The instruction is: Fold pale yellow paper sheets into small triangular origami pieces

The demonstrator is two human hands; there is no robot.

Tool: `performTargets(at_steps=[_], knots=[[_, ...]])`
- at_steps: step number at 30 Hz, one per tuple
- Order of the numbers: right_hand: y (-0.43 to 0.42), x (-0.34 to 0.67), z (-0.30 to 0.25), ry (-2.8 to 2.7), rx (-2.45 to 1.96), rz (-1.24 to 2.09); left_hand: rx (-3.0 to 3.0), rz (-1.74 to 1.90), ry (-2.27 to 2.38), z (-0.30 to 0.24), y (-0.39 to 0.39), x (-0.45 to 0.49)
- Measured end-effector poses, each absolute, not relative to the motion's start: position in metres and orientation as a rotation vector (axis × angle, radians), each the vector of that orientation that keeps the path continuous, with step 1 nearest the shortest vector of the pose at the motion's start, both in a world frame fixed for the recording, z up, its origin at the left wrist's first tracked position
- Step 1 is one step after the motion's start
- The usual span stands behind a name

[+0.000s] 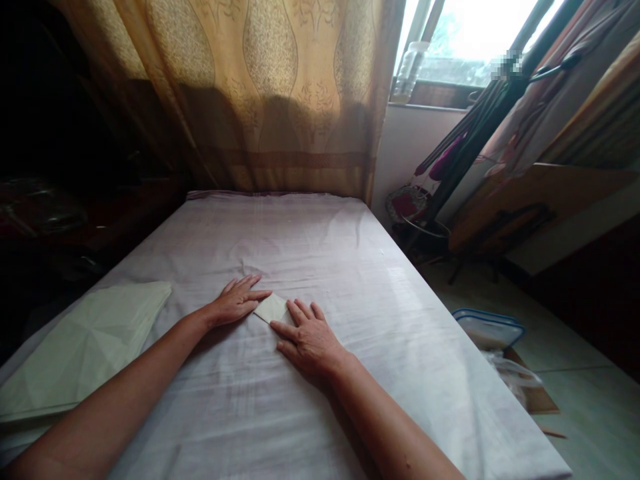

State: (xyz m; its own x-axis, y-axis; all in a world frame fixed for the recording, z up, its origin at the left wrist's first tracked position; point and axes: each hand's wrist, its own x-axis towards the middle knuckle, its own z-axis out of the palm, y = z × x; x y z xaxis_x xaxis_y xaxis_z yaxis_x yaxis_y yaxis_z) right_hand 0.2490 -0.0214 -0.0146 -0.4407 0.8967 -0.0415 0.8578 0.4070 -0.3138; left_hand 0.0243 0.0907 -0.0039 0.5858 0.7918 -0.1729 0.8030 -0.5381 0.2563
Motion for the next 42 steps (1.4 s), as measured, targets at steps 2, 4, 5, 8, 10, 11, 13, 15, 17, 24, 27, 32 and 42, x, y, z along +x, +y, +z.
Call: performTargets(at_steps=[2, 4, 5, 8, 10, 11, 13, 15, 17, 24, 27, 32, 42], knots=[[-0.022, 0.248, -0.016, -2.518, -1.587, 0.426, 2.513, -0.014, 1.325, -0.006, 0.089, 0.025], [-0.023, 0.247, -0.017, -2.516, -1.587, 0.407, 2.519, 0.031, 1.346, -0.01, 0.086, 0.025], [-0.023, 0.247, -0.018, -2.514, -1.586, 0.396, 2.523, 0.054, 1.356, -0.012, 0.085, 0.025], [-0.025, 0.246, -0.02, -2.498, -1.583, 0.368, 2.533, 0.102, 1.372, -0.016, 0.083, 0.025], [-0.027, 0.247, -0.02, -2.485, -1.572, 0.351, 2.538, 0.11, 1.369, -0.016, 0.082, 0.025], [-0.028, 0.247, -0.019, -2.472, -1.564, 0.337, 2.54, 0.11, 1.363, -0.016, 0.082, 0.025], [-0.031, 0.248, -0.018, -2.429, -1.547, 0.301, 2.545, 0.107, 1.355, -0.016, 0.082, 0.024], [-0.033, 0.248, -0.016, -2.376, -1.534, 0.258, 2.559, 0.116, 1.353, -0.017, 0.081, 0.024], [-0.032, 0.247, -0.015, -2.355, -1.515, 0.231, 2.581, 0.145, 1.353, -0.02, 0.08, 0.023], [-0.019, 0.239, -0.017, -2.487, -1.51, 0.347, 2.612, 0.204, 1.319, -0.028, 0.079, 0.02], [-0.019, 0.241, -0.019, -2.428, -1.646, 0.344, 2.614, 0.162, 1.267, -0.026, 0.08, 0.017], [-0.023, 0.244, -0.021, -2.346, -1.733, 0.357, 2.577, 0.062, 1.264, -0.02, 0.081, 0.018], [-0.022, 0.244, -0.021, -2.294, -1.682, 0.355, 2.54, 0.16, 1.338, -0.023, 0.082, 0.018]])
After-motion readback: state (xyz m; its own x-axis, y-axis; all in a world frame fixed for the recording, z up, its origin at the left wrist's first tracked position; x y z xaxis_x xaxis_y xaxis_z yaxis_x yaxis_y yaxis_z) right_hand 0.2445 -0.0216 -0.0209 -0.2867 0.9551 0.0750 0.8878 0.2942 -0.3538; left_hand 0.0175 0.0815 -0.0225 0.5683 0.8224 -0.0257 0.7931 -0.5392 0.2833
